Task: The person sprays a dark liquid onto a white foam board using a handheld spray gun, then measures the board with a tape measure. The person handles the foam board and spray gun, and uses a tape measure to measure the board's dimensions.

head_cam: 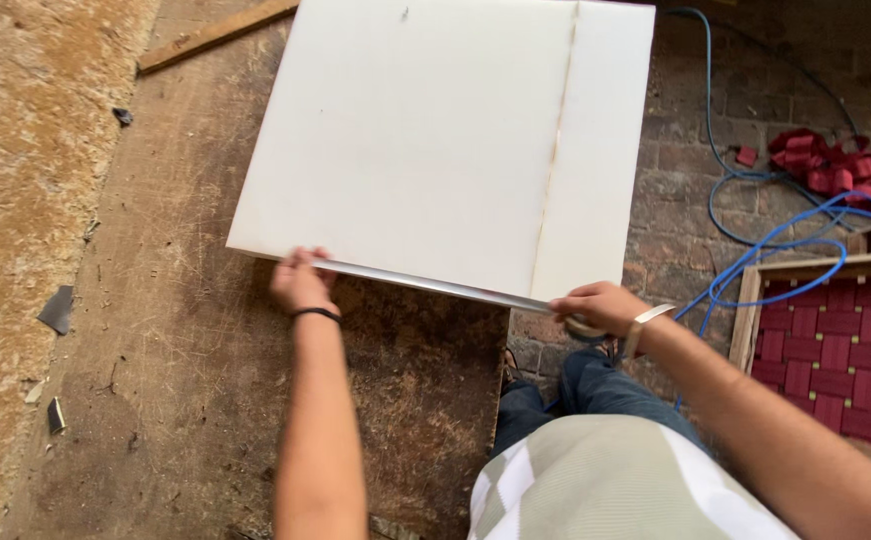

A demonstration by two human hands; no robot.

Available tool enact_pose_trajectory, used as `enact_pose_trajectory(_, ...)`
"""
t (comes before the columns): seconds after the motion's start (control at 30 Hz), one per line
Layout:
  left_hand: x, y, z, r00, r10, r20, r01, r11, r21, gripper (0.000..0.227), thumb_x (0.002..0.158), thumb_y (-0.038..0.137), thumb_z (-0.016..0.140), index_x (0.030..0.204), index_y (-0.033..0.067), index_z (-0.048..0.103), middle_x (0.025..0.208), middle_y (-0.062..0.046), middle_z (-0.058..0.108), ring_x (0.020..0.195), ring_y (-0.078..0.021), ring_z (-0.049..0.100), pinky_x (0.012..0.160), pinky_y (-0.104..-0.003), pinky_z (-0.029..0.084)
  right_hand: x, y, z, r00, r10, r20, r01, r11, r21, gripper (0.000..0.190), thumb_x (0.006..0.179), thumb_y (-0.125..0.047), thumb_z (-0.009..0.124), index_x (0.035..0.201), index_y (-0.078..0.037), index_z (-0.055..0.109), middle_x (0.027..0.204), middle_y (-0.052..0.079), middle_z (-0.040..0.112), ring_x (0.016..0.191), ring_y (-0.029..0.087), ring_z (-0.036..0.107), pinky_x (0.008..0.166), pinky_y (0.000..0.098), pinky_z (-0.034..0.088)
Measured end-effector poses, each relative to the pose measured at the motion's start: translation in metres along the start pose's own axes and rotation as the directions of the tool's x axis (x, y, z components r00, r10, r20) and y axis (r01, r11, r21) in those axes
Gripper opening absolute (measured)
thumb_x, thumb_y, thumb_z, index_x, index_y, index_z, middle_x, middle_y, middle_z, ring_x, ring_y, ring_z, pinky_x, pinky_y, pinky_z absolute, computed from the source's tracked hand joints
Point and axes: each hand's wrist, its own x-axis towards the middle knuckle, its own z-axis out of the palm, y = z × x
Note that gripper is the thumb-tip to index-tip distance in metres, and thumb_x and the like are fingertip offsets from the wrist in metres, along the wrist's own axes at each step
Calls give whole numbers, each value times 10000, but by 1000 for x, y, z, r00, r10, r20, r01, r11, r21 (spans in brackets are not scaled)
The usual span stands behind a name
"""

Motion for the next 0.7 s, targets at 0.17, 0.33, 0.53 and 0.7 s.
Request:
enact_pose_trajectory(0.17, 126, 36, -53, 998, -11, -56, 23, 979, 203, 146, 1039, 173, 564, 1065, 89, 681, 937, -55, 790, 717, -99, 691, 609, -236, 607, -14, 42, -26, 990, 96, -101, -98, 995, -12, 283, 883, -348, 765, 1041, -141, 875, 935, 94, 802, 769, 197, 666, 691, 354, 520)
enact_pose_trajectory(0.33, 216, 33, -75, 999, -48, -5, 47, 940, 338, 205, 1000, 167, 667, 1160, 46, 707, 925, -62, 751, 731, -135, 689, 640, -300, 606, -20, 48, -17, 974, 36, -226, -86, 973, -215, 340, 868, -441, 745, 1068, -194, 866, 1046, 74, 827, 972, 220, 756, 926, 374, 564)
enact_pose_trajectory(0.53, 242, 30, -75, 972, 233, -14, -171, 753, 635, 195, 935, 239, 818, 1079, 109, 834, 979, -46, 789, 767, -99, 686, 658, -242, 520, -13, 22, -3, 958, 11, -288, -131, 906, -402, 458, 869, -535, 704, 1097, -162, 842, 1080, 118, 812, 1010, 297, 755, 959, 406, 573)
enact_pose_trajectory(0.7, 215, 32, -65, 988, 155, -24, -104, 759, 643, 203, 954, 259, 723, 1096, 128, 786, 955, -30, 769, 682, -102, 691, 556, -267, 558, -16, 18, -3, 957, 68, -283, -170, 921, -351, 467, 871, -530, 714, 1123, -155, 834, 1099, 123, 804, 1020, 282, 755, 961, 409, 575)
